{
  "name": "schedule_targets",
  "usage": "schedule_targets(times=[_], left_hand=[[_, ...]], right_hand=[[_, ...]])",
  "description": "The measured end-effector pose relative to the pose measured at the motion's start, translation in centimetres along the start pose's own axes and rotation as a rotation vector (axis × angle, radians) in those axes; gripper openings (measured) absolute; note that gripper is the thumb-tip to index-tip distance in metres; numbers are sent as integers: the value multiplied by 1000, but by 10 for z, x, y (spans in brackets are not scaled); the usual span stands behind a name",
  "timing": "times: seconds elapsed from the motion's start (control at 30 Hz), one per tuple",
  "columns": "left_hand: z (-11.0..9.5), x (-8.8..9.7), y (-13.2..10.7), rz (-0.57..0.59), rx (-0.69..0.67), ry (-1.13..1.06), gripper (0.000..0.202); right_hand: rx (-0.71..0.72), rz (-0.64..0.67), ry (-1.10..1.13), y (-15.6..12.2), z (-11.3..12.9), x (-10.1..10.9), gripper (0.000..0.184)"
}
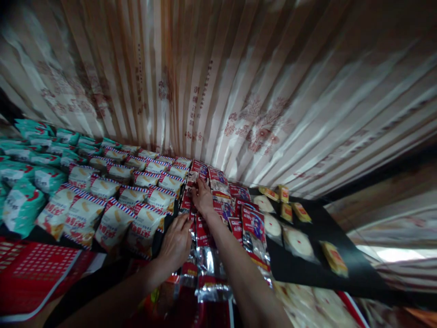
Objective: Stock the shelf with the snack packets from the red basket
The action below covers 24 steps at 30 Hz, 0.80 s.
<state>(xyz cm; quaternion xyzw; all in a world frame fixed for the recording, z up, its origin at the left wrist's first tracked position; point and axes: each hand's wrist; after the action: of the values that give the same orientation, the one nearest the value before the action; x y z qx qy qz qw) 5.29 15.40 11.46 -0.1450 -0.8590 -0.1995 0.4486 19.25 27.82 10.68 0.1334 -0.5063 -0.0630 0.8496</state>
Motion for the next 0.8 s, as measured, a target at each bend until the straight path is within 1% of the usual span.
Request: schedule_targets(times=[0.07,0.13,0.2,0.37,0.6,0.8], left_hand=[[0,1,0,5,4,10,37],[0,1,0,-3,21,14,37],[0,0,-1,1,27,28,40],[1,0,-2,49,-5,52,51],[1,3,-3,57,-4,48,49],[0,5,-3,89,4,55,50]], right_hand=[[9,-37,0,-2,-9,5,45],[-23,-43,-41,-6,-19,8,46],[-44,-16,-107,-12,-27,9,45],[-8,58,-225,-24,-42,14,39],[-13,113,-254,-37,-56,27,43],[-84,78,-218,-46,-73,33,40]])
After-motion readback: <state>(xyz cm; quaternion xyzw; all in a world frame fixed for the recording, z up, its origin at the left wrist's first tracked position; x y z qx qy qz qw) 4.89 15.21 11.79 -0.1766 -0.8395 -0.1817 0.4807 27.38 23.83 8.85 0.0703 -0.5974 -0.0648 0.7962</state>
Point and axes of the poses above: each hand's wrist, its own y-axis towards the middle knuckle, its own x-axis out of the back of the hand, z = x × y, and after that the axes turned 7 degrees about z, right-handed
